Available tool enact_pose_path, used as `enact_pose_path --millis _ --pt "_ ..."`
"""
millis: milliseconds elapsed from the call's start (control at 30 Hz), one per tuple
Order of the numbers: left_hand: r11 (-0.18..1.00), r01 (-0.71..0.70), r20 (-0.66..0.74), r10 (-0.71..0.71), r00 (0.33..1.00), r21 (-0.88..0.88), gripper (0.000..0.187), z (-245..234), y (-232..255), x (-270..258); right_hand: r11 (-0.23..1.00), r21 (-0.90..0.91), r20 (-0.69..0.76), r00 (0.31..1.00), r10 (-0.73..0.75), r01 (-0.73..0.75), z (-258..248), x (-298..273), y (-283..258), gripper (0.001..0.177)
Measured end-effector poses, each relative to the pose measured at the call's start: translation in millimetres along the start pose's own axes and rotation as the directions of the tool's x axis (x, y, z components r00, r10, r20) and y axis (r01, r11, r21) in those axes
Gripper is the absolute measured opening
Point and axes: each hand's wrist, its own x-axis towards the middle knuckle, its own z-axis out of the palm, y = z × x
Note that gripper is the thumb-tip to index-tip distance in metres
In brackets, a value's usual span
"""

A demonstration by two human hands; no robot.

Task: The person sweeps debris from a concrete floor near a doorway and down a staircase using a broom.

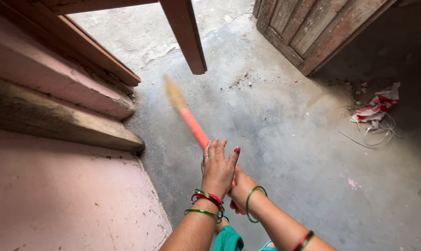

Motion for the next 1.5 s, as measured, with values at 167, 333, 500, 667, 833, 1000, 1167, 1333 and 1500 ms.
enact_pose_path --millis 167,333,500,667,833,1000,1167,1333,1500 --pt "0.999 0.044 -0.076 -0.042 0.996 0.028 0.066 -10 -23 -1 0.977 -0.178 0.276 0.959 -0.065 0.118 25 40 -6 0.044" --pt "0.993 0.113 -0.033 -0.112 0.993 0.022 0.066 -19 -54 -9 0.945 -0.298 0.322 0.946 -0.031 0.132 40 78 -6 0.047" --pt "0.992 0.11 -0.001 -0.11 0.994 0.057 0.066 -21 -62 -8 0.999 -0.022 0.068 0.996 0.05 -0.049 35 88 22 0.059" --pt "0.994 0.107 0.037 -0.108 0.993 0.028 0.066 -22 -53 -1 0.891 0.447 -0.014 0.995 0.094 -0.078 36 110 59 0.059" --pt "0.999 0.049 0.04 -0.05 0.998 0.008 0.066 -21 -39 10 0.826 0.56 -0.205 0.976 0.066 0.062 57 85 68 0.059" --pt "0.998 0.068 0.08 -0.068 0.994 0.012 0.067 -15 -33 16 0.946 0.318 -0.176 0.984 -0.009 0.066 50 55 58 0.061" --pt "1.0 0.01 0.096 -0.012 0.995 0.018 0.066 -2 -31 20 0.922 0.387 -0.023 0.999 0.026 -0.015 14 112 30 0.055" --pt "1.0 -0.013 0.145 0.009 0.989 0.027 0.063 9 -19 23 0.812 0.581 -0.104 0.985 0.135 -0.05 -30 131 44 0.052" --pt "0.999 -0.015 0.199 0.008 0.98 0.036 0.062 11 -2 30 0.705 0.709 -0.232 0.948 0.217 0.012 -51 116 60 0.052"
